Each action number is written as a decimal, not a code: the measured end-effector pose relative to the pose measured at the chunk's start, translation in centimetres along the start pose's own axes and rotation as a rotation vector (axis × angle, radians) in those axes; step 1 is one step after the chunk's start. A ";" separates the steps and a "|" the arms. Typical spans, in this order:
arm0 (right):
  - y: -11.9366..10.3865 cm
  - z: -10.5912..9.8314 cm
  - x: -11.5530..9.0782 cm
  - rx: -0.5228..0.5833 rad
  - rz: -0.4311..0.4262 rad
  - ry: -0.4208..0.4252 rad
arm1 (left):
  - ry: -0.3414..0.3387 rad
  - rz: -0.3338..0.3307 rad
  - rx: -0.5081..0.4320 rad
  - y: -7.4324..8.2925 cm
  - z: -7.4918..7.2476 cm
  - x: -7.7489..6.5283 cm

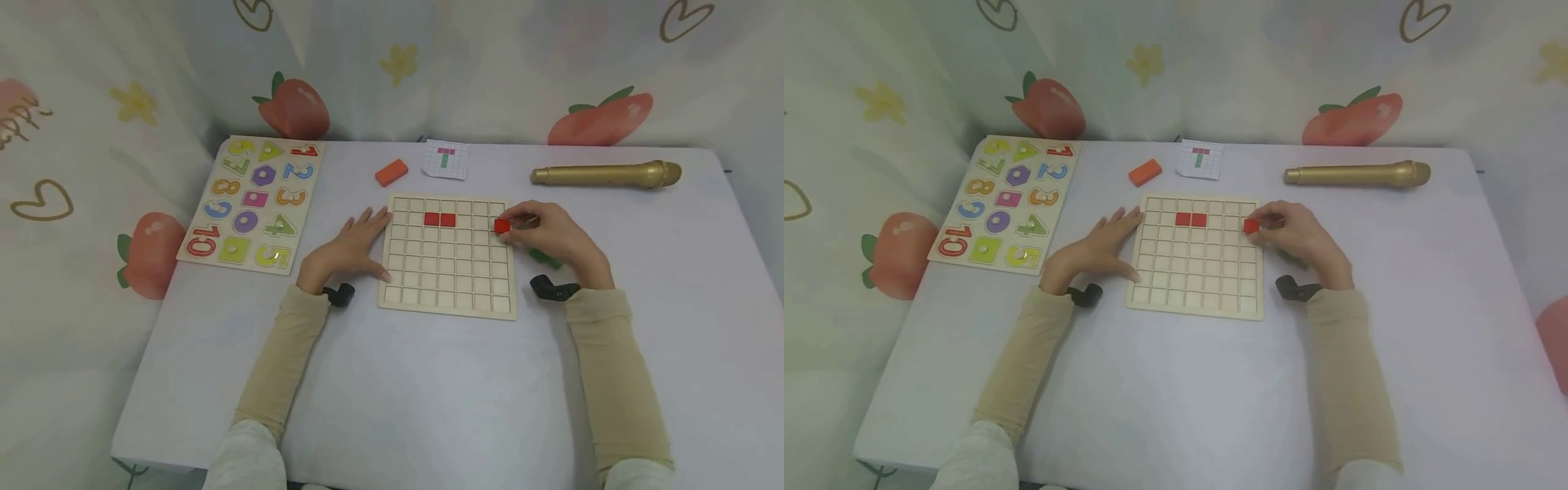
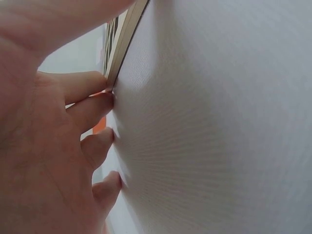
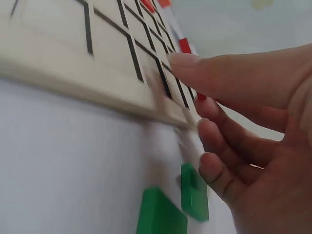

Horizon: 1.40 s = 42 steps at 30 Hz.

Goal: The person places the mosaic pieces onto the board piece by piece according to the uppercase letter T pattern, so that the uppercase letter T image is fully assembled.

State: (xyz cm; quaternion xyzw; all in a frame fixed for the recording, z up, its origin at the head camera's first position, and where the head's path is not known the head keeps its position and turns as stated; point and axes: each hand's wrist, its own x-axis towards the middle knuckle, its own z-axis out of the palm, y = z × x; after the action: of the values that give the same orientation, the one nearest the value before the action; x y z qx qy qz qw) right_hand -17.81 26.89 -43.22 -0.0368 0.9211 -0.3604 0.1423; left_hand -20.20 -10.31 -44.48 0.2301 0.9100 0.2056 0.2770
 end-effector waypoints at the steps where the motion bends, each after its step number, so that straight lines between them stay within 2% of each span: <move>1: -0.2 0.1 0.2 0.007 -0.008 0.004 | 0.000 -0.001 -0.002 0.0 0.0 0.0; 8: -1.7 1.2 1.4 0.027 -0.030 0.033 | -0.005 0.006 -0.007 -0.2 0.2 0.1; 14: -2.6 1.8 2.5 0.011 -0.049 0.007 | 0.003 0.005 -0.004 -0.3 0.1 0.2; 25: -3.2 2.4 3.9 -0.040 -0.065 -0.036 | -0.003 -0.001 -0.014 -0.4 0.1 0.2; 30: -3.4 2.9 4.6 -0.074 -0.098 -0.066 | -0.003 0.000 -0.014 -0.5 0.0 0.1; 42: -3.6 2.9 4.9 -0.096 -0.128 -0.087 | -0.005 -0.003 -0.022 -0.2 -0.1 -0.1</move>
State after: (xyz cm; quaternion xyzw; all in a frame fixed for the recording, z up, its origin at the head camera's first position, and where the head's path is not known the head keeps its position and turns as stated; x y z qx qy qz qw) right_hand -21.79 21.48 -44.00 -0.1180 0.9261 -0.3222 0.1569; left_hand -20.20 -10.56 -44.48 0.2264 0.9073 0.2146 0.2821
